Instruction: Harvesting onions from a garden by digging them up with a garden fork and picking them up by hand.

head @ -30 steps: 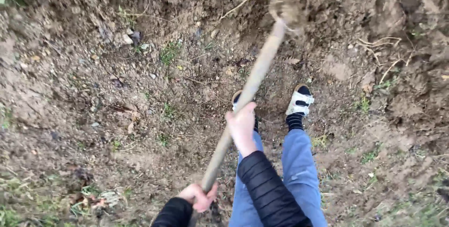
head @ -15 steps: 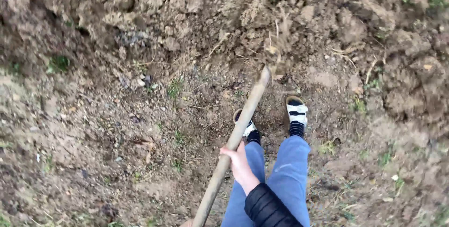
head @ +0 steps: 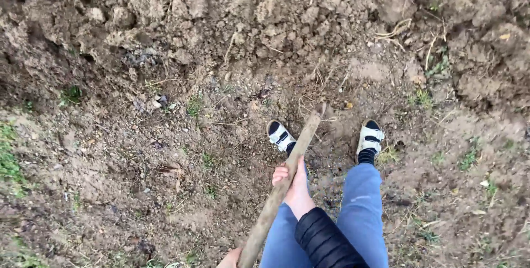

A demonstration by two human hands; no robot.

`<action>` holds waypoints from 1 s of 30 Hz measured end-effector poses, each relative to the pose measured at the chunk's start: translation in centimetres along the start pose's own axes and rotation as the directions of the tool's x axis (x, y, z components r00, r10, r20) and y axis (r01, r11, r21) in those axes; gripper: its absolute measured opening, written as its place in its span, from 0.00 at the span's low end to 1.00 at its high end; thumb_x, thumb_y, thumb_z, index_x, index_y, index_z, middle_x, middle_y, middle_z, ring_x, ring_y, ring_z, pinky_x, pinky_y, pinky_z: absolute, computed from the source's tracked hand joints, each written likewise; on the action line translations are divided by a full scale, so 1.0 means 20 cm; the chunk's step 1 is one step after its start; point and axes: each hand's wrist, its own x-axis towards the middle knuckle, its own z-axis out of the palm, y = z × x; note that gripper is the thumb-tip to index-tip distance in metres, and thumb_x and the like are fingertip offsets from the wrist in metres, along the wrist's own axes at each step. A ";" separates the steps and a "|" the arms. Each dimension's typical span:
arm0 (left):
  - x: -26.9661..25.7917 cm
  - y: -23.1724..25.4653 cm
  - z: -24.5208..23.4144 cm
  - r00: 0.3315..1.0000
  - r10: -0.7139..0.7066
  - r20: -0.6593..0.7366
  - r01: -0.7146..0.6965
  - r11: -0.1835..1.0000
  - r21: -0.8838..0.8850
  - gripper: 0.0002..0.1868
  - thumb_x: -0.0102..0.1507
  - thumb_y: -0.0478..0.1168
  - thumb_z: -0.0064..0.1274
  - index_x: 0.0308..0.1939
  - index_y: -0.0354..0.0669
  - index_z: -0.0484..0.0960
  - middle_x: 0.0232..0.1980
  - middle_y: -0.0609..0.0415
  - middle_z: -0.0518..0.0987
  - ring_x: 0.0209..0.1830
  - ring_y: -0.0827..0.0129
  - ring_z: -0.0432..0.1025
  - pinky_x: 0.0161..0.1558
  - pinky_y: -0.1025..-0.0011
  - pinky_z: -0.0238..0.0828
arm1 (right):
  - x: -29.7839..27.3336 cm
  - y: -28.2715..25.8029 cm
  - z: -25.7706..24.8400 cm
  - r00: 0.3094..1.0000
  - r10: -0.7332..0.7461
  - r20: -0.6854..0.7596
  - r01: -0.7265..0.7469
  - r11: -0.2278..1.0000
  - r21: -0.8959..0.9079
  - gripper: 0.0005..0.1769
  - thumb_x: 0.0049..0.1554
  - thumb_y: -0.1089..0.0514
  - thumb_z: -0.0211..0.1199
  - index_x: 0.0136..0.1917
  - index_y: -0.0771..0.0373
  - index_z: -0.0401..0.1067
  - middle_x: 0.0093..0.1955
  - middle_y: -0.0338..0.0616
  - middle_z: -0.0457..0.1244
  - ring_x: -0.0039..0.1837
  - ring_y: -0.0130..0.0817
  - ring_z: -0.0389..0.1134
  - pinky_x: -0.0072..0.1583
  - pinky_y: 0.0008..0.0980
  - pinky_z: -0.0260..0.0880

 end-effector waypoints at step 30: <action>-2.41 1.59 2.12 0.947 0.287 0.144 -0.301 0.950 0.083 0.26 0.61 0.25 0.60 0.57 0.38 0.63 0.25 0.51 0.70 0.09 0.70 0.63 0.09 0.70 0.66 | -0.44 -1.67 0.47 0.927 -0.283 -0.247 0.086 0.800 -0.593 0.22 0.54 0.63 0.73 0.25 0.59 0.64 0.22 0.41 0.61 0.25 0.35 0.64 0.34 0.31 0.71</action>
